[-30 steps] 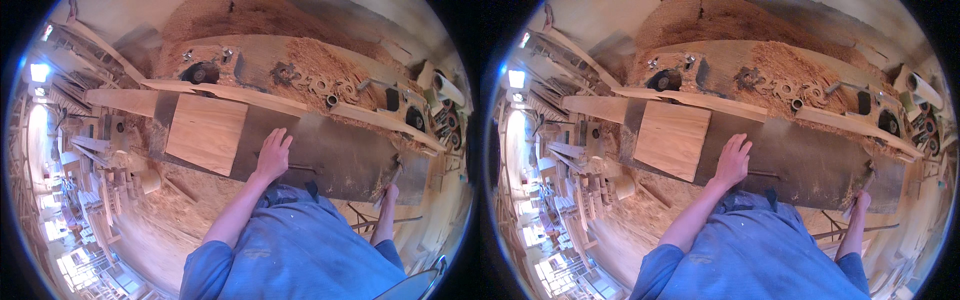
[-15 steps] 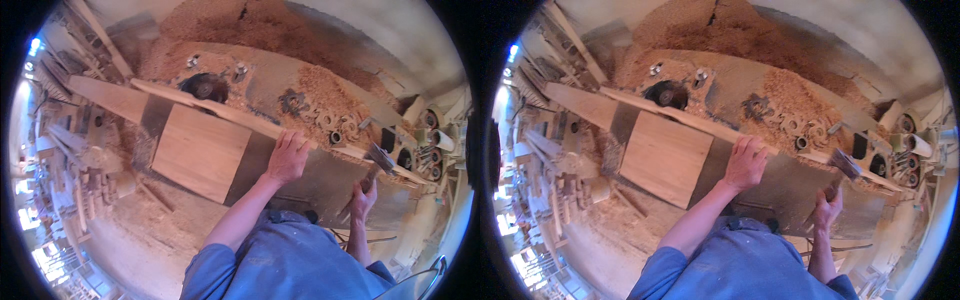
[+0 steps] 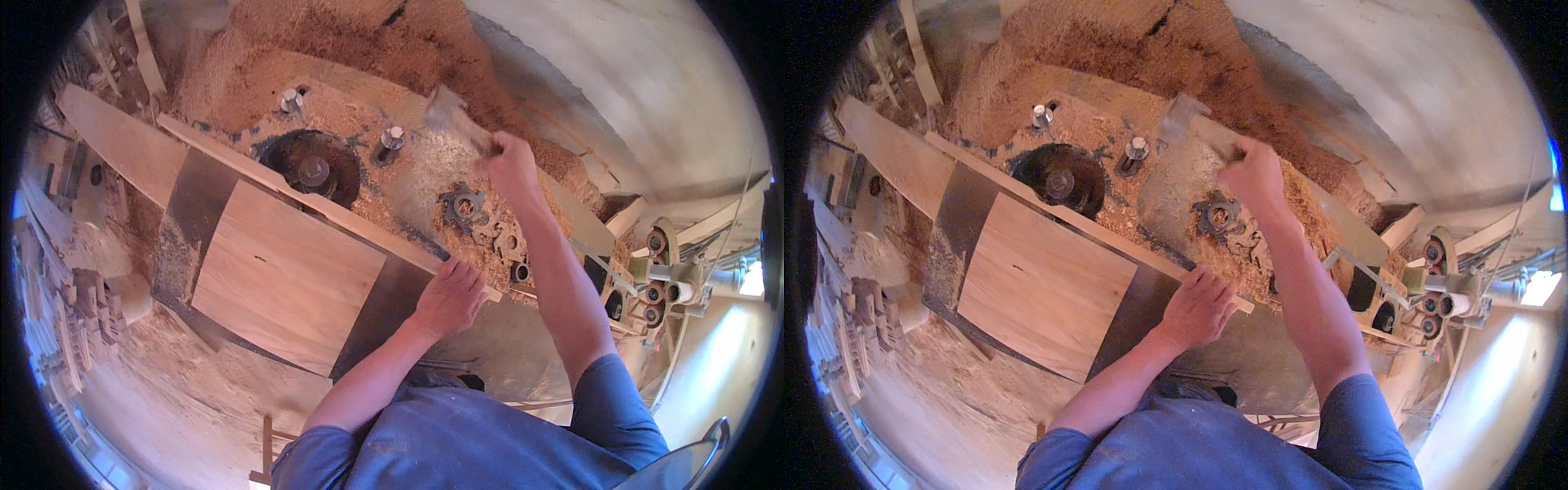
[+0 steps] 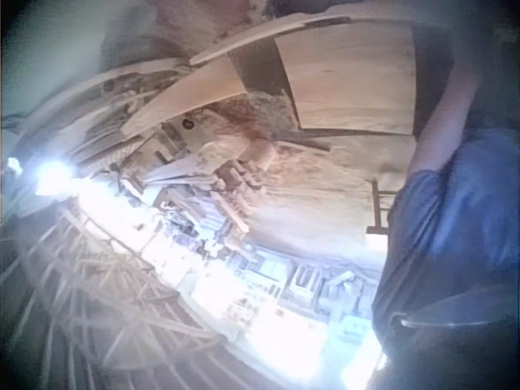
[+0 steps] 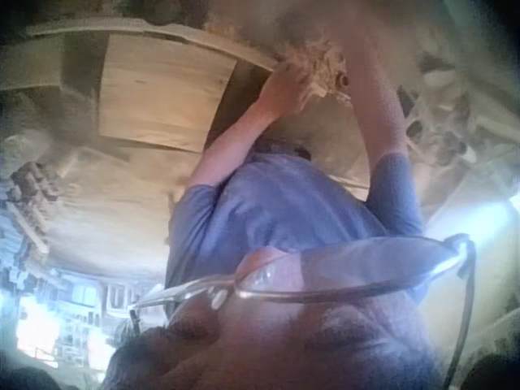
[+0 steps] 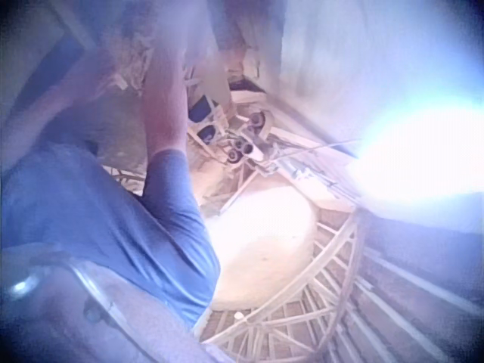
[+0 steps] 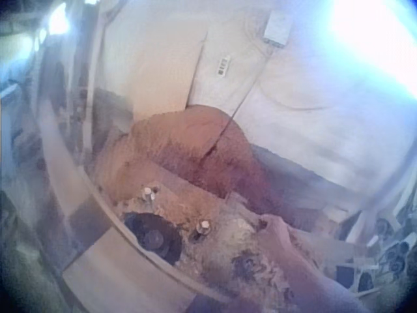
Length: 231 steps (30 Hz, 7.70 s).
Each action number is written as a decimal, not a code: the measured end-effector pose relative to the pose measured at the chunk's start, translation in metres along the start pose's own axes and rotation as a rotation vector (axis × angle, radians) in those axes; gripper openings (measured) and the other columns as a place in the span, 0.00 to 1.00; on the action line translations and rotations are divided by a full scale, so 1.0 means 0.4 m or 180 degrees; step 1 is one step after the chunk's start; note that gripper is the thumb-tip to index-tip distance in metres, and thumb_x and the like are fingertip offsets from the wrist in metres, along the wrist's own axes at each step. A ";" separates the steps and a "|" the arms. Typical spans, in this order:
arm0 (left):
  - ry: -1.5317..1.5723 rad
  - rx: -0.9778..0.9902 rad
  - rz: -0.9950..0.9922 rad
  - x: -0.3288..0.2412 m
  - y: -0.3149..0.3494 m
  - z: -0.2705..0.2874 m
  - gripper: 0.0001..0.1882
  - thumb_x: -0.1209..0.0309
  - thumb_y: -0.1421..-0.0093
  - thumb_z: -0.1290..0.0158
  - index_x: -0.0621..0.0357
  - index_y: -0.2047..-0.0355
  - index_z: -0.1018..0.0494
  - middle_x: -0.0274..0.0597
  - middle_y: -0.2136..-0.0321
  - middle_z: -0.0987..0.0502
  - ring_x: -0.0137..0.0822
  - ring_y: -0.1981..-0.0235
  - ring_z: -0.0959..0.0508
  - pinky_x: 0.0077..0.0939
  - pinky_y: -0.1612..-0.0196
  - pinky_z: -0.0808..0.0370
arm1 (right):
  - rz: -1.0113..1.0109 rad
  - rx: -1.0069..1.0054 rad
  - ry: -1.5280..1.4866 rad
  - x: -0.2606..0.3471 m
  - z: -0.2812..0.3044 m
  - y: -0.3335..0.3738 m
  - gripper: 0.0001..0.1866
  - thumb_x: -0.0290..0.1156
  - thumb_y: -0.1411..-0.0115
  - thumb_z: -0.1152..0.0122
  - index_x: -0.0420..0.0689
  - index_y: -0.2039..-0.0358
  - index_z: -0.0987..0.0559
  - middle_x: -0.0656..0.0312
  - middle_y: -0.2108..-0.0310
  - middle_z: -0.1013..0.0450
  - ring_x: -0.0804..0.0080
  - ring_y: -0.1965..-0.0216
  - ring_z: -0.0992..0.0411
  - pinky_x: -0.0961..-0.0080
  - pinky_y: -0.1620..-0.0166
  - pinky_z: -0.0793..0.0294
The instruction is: The person uses a wrench to adjust bolts on a wood-shaper machine and then uses a hammer to tap a wooden board into position against the fence.
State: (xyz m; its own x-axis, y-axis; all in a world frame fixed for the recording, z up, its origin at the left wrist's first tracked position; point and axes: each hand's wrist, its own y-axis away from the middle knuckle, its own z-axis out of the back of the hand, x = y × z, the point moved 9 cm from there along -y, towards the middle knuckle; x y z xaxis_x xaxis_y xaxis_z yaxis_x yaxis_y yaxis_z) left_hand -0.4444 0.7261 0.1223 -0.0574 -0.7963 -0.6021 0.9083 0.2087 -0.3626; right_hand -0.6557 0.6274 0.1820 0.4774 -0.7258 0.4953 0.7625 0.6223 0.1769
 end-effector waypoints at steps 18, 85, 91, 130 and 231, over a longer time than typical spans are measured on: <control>0.0279 -0.0108 0.0250 0.015 -0.003 -0.002 0.16 0.61 0.37 0.46 0.63 0.59 0.22 0.43 0.62 0.24 0.41 0.50 0.27 0.41 0.35 0.40 | -0.0528 0.0039 0.0388 -0.277 -0.180 -0.277 0.21 0.26 0.51 0.35 0.42 0.53 0.17 0.46 0.64 0.18 0.55 0.60 0.19 0.60 0.57 0.22; -0.1622 -0.1493 0.4694 0.529 0.873 0.404 0.41 0.51 0.28 0.54 0.62 0.26 0.53 0.69 0.27 0.58 0.66 0.26 0.61 0.63 0.27 0.54 | 0.0027 0.0042 0.0379 -0.350 -0.264 -0.156 0.22 0.37 0.51 0.32 0.43 0.54 0.18 0.43 0.61 0.19 0.43 0.57 0.21 0.51 0.54 0.22; -0.1628 -0.1417 0.4661 0.532 0.872 0.408 0.41 0.53 0.28 0.53 0.62 0.25 0.56 0.68 0.26 0.61 0.65 0.25 0.62 0.63 0.27 0.55 | 0.0086 0.0259 0.0568 -0.251 -0.279 -0.152 0.24 0.34 0.51 0.32 0.43 0.51 0.18 0.42 0.60 0.19 0.43 0.55 0.21 0.52 0.53 0.22; -0.2127 -0.1572 0.4386 0.551 0.879 0.431 0.38 0.58 0.33 0.48 0.65 0.29 0.44 0.79 0.29 0.59 0.71 0.27 0.58 0.65 0.28 0.54 | 0.2475 0.0245 0.2203 0.527 -0.087 0.146 0.21 0.31 0.37 0.44 0.53 0.42 0.25 0.54 0.55 0.19 0.55 0.56 0.19 0.56 0.58 0.18; -0.2114 -0.2007 0.3955 0.513 0.843 0.462 0.34 0.63 0.36 0.46 0.61 0.32 0.40 0.76 0.29 0.57 0.73 0.27 0.57 0.74 0.33 0.49 | 0.2214 0.0132 0.1584 0.667 -0.260 -0.028 0.31 0.28 0.41 0.39 0.60 0.36 0.27 0.54 0.58 0.22 0.56 0.54 0.21 0.56 0.54 0.22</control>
State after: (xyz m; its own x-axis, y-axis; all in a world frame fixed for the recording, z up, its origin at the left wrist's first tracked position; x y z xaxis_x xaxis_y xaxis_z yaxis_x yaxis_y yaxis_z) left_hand -0.0733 0.5281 0.0081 0.9210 -0.0098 -0.3894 -0.0843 0.9710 -0.2237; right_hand -0.4914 0.3961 0.2238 0.9743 -0.2129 0.0735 0.2130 0.9770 0.0068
